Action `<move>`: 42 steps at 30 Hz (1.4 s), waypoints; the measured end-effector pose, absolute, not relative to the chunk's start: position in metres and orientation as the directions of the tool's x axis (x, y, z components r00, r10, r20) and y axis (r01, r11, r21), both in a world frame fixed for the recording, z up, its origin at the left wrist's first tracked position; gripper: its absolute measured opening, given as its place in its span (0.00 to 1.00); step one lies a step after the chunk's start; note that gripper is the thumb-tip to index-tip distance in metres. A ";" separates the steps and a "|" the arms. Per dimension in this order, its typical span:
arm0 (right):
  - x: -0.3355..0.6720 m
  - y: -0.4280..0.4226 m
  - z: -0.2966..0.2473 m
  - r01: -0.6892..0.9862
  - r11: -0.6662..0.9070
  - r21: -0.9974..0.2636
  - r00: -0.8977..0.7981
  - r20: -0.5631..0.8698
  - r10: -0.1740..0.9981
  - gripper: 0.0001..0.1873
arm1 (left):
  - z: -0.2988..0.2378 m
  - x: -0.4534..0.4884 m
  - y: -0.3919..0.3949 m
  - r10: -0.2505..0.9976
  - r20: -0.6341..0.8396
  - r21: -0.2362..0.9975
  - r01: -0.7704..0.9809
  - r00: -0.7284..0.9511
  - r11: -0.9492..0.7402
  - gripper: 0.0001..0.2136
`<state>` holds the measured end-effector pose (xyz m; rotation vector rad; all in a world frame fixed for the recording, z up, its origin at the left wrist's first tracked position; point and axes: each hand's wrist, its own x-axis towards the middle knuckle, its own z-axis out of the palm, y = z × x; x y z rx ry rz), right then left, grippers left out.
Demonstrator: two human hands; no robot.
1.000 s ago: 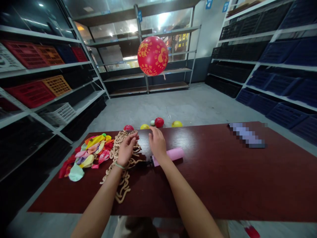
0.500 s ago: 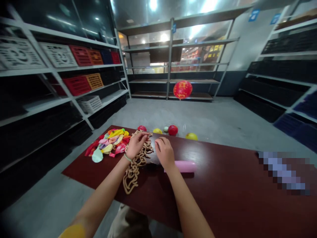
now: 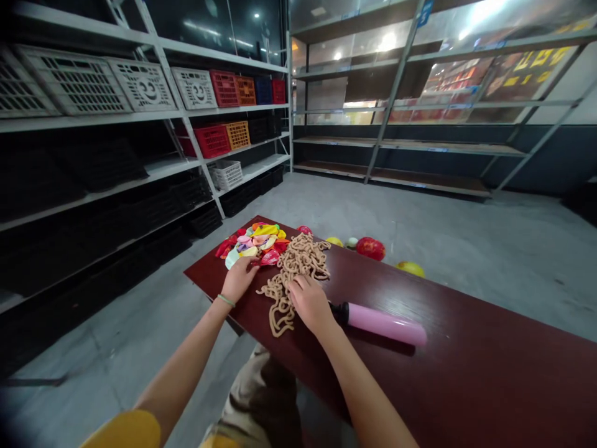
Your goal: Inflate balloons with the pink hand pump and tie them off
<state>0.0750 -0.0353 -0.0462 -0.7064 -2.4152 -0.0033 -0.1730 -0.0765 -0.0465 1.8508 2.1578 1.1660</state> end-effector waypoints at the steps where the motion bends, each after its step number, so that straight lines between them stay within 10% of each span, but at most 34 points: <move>1: 0.074 -0.036 -0.047 0.490 0.856 -0.164 -0.671 0.556 0.491 0.11 | -0.053 -0.175 -0.076 0.872 0.415 0.547 0.837 -0.260 -0.011 0.10; 9: 0.077 -0.037 -0.042 0.496 0.850 -0.177 -0.668 0.548 0.504 0.10 | -0.063 -0.173 -0.070 0.885 0.419 0.427 0.904 -0.204 0.006 0.05; 14: 0.080 -0.031 -0.029 0.471 0.860 -0.193 -0.720 0.479 0.502 0.10 | -0.034 -0.159 -0.067 0.829 0.477 0.563 0.826 -0.292 -0.033 0.08; 21: 0.127 -0.013 -0.007 0.515 0.826 -0.230 -0.735 0.378 0.563 0.12 | 0.016 -0.095 -0.033 0.992 0.020 1.000 0.018 -0.121 -0.018 0.14; 28: 0.201 -0.001 -0.012 0.697 0.695 -0.177 -0.642 0.276 0.715 0.16 | 0.029 -0.045 0.028 0.968 -0.172 0.584 -0.810 -0.184 -0.050 0.09; 33: 0.225 -0.008 -0.015 0.748 0.627 -0.218 -0.581 0.241 0.777 0.18 | 0.002 -0.032 0.050 0.925 -0.360 0.470 -0.880 -0.123 0.066 0.07; 42: 0.245 -0.020 -0.004 0.696 0.582 -0.422 -0.623 0.048 0.780 0.28 | -0.007 -0.032 0.033 0.978 -0.205 0.461 -0.885 -0.036 0.064 0.13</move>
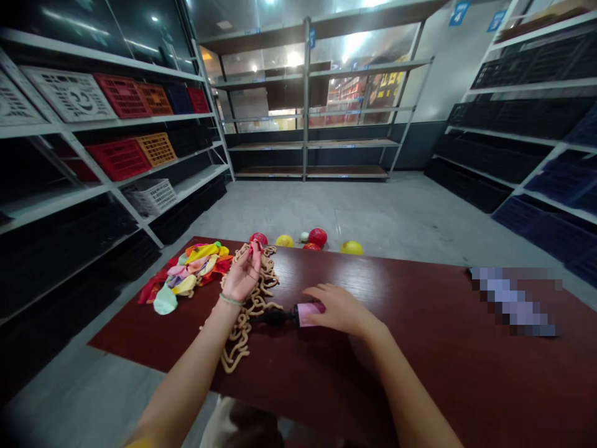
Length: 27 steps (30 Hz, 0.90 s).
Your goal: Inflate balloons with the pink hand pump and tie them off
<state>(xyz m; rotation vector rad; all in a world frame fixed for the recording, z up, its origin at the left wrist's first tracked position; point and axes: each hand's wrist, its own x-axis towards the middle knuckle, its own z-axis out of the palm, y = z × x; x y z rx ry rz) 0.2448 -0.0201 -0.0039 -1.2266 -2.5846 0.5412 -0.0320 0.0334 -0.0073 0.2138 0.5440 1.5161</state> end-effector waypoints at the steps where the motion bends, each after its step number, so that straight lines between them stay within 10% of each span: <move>1: 0.247 -0.020 -0.003 0.678 0.580 -0.453 -0.644 0.017 0.765 0.31 | -0.007 -0.032 0.033 0.980 -0.192 0.457 -0.888 -0.046 0.048 0.12; 10: 0.254 -0.017 -0.005 0.735 0.510 -0.447 -0.588 -0.046 0.807 0.18 | -0.005 -0.031 0.029 0.970 -0.178 0.584 -0.811 -0.165 -0.031 0.09; 17: 0.248 -0.014 -0.005 0.841 0.311 -0.443 -0.238 0.213 0.948 0.32 | -0.007 -0.027 0.028 0.960 -0.125 0.667 -0.738 -0.249 -0.104 0.11; 27: 0.214 -0.028 -0.020 0.840 0.452 -0.299 -0.383 0.263 0.885 0.34 | -0.010 -0.016 0.027 0.953 0.014 0.746 -0.631 -0.304 -0.212 0.16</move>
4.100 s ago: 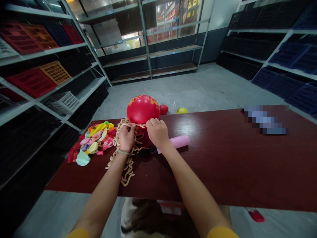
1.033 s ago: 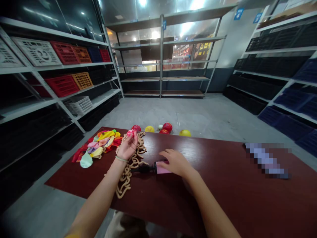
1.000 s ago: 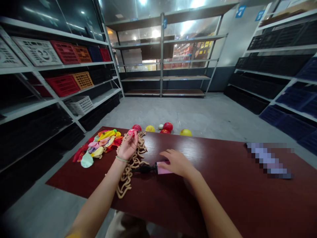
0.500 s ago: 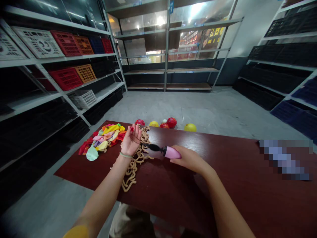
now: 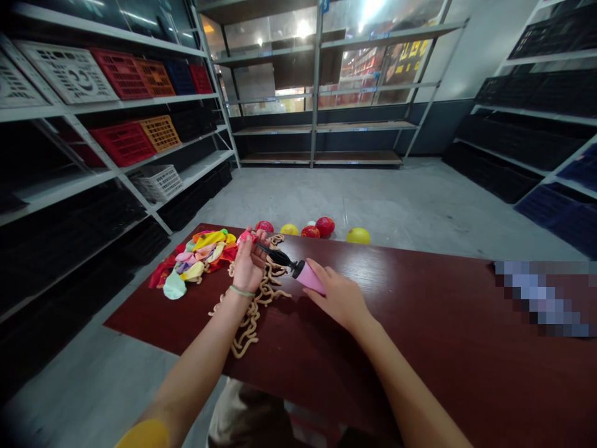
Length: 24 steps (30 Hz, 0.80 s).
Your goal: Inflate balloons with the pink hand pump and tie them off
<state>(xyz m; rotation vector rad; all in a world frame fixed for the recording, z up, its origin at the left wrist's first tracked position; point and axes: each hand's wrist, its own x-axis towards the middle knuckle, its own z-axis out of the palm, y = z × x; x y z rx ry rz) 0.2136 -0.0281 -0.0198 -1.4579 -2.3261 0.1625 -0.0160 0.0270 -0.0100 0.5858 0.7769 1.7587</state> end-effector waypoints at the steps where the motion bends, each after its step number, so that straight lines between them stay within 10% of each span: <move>1: 0.214 -0.028 -0.020 0.841 0.451 -0.298 -0.382 0.264 0.886 0.35 | -0.010 -0.016 0.027 0.951 0.027 0.750 -0.623 -0.309 -0.224 0.16; 24: 0.207 -0.032 -0.021 0.876 0.389 -0.285 -0.322 0.255 0.912 0.34 | -0.017 0.005 0.019 0.967 0.040 0.843 -0.511 -0.253 -0.168 0.19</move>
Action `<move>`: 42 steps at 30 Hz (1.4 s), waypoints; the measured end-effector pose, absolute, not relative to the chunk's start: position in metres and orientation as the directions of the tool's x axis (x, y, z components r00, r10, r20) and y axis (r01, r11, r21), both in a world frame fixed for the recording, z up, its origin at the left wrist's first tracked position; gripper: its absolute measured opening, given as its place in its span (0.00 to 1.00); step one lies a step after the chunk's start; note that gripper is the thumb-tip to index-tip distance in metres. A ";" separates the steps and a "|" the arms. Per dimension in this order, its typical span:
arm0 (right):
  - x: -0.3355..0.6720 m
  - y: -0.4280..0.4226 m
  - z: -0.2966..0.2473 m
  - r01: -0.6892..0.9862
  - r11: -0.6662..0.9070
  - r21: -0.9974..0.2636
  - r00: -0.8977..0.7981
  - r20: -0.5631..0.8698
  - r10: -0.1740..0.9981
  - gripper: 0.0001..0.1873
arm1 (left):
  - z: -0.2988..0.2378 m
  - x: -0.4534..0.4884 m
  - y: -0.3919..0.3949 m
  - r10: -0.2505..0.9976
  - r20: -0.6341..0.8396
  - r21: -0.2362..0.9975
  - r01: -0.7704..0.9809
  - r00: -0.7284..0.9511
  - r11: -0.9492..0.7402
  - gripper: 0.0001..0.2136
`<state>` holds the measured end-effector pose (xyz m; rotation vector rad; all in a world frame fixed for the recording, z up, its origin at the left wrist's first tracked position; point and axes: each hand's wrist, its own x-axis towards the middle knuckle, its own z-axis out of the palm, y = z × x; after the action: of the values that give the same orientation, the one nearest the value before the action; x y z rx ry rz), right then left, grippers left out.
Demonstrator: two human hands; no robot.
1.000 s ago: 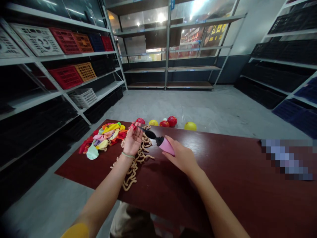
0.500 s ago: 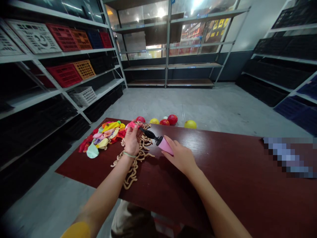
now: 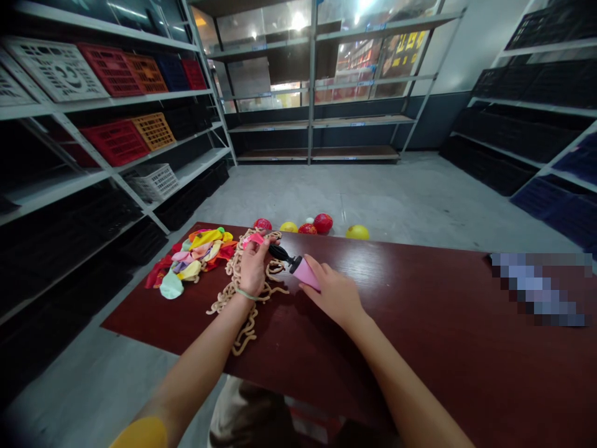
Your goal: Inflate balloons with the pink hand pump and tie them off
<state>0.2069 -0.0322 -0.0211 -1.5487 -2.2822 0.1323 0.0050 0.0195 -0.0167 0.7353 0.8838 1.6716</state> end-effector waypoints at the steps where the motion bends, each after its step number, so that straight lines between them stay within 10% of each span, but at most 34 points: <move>1: 0.206 -0.033 -0.021 0.874 0.390 -0.289 -0.324 0.253 0.912 0.35 | -0.017 0.006 0.019 0.972 0.029 0.843 -0.516 -0.235 -0.150 0.18; 11: 0.185 -0.042 -0.020 0.778 0.513 -0.363 -0.424 0.298 0.855 0.29 | 0.006 0.018 -0.003 0.971 0.066 0.604 -0.765 -0.229 -0.221 0.13; 27: 0.216 -0.014 -0.036 0.902 0.430 -0.035 -0.395 0.333 0.856 0.23 | 0.022 -0.063 0.031 0.665 -0.028 0.687 -0.498 -0.746 -0.530 0.05; 42: 0.181 -0.036 -0.034 0.884 0.427 -0.190 -0.349 0.340 0.873 0.23 | 0.017 0.017 0.010 0.850 -0.005 0.745 -0.569 -0.527 -0.348 0.05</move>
<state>0.1806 -0.0359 -0.0340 -1.4969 -2.2978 -0.0376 0.0169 0.0103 0.0168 0.4869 0.8867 1.9753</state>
